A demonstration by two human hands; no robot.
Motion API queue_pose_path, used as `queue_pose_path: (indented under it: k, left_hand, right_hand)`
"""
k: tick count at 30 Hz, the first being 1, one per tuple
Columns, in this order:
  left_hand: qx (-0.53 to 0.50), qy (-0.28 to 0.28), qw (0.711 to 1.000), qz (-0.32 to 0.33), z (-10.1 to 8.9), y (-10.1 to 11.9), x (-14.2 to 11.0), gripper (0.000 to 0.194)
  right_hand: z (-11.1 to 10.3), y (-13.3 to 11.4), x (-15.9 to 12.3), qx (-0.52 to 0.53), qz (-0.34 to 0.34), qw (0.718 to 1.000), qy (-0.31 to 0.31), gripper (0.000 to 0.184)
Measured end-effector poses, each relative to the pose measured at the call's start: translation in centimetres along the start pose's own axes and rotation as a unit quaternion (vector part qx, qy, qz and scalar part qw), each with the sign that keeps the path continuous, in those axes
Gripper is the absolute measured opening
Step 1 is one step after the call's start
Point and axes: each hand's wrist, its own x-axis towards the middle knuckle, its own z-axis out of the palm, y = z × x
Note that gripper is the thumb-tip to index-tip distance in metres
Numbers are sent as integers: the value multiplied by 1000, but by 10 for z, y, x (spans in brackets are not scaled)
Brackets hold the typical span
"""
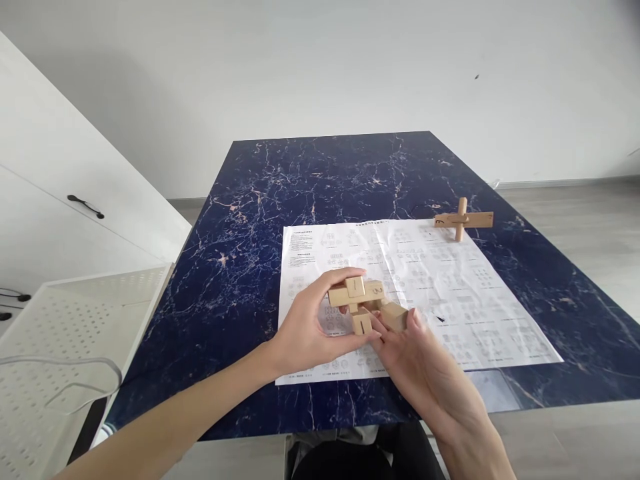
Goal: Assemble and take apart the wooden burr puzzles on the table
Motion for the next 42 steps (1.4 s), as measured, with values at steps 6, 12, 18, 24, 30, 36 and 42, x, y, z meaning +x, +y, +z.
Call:
queue_pose_path:
  k: [6,12,18,24,30,36,42]
  left_hand:
    - [39,-12,999,27,-2,-1,1,70]
    - [30,-15,999,15,-1,0,0,67]
    - [5,-5,1000,-18,0,4,3,70]
    - [-5,5,999,-48,-1,5,3,71]
    - [-4,3,998,-55,0,3,3,71]
    - [9,-6,998,-66,0,4,4,69]
    - [31,-4,998,-58,2,5,4,65]
  right_hand:
    - [7,-4,-4,-28,10,1000,-10,42]
    - [0,-3,-6,-50,22,998,45,55]
    - [-13,-3,-2,-110,-24,989,94,54]
    - [-17,-7,0,-107,-42,986,125,62]
    - [-8,-5,-1,-117,-80,981,129,43]
    - [-4,5,-1,-150,-136,971,130,29]
    - [10,10,-6,-196,-141,960,141,26]
